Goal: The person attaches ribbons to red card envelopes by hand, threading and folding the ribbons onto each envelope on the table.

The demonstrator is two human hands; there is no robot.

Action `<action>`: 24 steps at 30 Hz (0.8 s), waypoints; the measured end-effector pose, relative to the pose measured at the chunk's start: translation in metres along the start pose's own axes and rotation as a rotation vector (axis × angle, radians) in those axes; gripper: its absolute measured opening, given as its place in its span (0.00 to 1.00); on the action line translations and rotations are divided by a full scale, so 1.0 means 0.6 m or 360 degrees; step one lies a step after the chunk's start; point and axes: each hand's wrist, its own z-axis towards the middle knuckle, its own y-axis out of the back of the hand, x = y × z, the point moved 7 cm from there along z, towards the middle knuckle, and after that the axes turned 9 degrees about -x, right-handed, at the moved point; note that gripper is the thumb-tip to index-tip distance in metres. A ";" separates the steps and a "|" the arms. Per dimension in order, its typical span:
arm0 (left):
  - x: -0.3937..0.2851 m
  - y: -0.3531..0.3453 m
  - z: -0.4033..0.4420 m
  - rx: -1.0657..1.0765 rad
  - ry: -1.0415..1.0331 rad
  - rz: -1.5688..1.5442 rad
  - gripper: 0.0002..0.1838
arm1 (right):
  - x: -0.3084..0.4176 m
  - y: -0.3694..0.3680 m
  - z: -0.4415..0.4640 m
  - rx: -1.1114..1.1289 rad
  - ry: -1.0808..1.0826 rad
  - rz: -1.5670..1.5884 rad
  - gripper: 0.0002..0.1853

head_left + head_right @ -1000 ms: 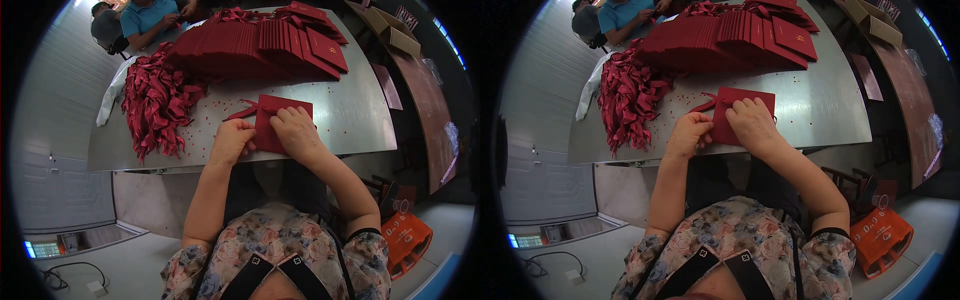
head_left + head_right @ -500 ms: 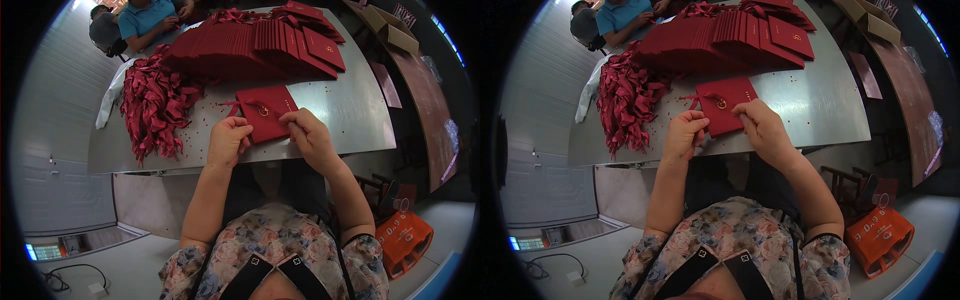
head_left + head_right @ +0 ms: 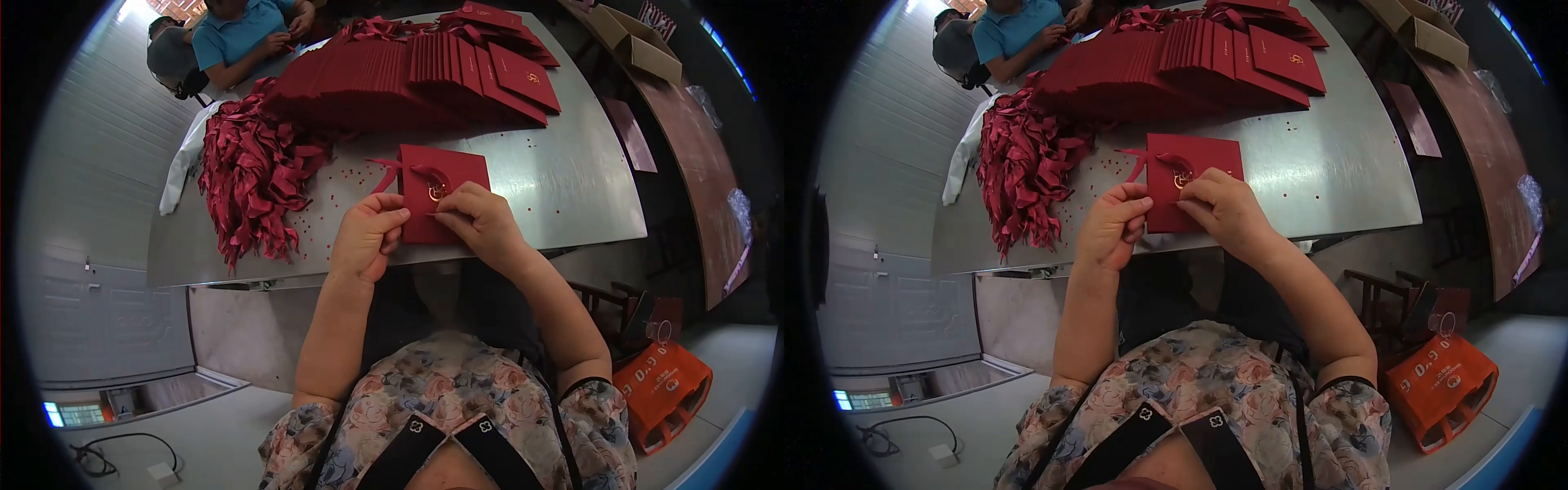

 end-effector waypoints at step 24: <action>0.010 -0.013 -0.003 0.0121 0.0048 -0.0049 0.11 | 0.011 -0.016 -0.010 0.0062 0.0004 -0.0041 0.03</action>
